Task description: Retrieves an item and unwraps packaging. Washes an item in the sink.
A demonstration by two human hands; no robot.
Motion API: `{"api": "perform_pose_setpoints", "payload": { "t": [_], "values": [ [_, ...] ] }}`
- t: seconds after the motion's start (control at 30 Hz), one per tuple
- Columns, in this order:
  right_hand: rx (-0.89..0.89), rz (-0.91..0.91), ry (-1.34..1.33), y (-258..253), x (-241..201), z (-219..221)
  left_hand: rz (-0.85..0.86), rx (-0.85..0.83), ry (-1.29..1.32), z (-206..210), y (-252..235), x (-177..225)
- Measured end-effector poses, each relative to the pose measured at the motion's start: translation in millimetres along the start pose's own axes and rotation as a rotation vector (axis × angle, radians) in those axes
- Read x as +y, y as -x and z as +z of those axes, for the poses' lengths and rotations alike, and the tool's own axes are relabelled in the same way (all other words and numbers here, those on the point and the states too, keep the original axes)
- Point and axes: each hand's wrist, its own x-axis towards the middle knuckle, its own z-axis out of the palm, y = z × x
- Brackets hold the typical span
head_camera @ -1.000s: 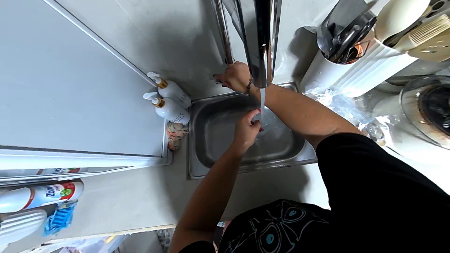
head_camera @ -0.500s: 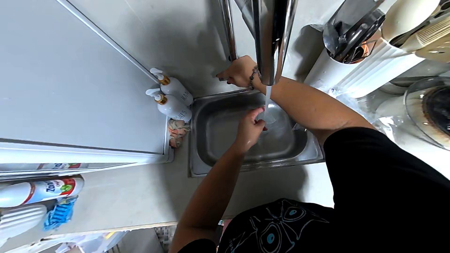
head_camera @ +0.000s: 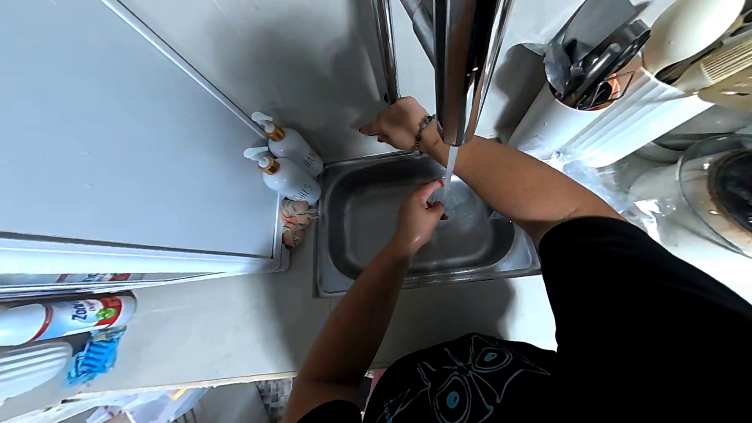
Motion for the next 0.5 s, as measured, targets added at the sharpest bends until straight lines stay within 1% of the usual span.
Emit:
{"api": "perform_pose_setpoints", "payload": {
  "t": [0.13,0.3,0.5],
  "values": [
    [-0.069,0.035,0.007,3,-8,-10,-0.002,-0.013,0.002,0,0,2],
    [0.021,-0.002,-0.001,2,-2,1,-0.008,-0.017,0.012,1,-1,3],
    [-0.026,0.024,0.019,1,-7,-5,-0.003,-0.018,0.007,-1,-1,1]
  ]
}}
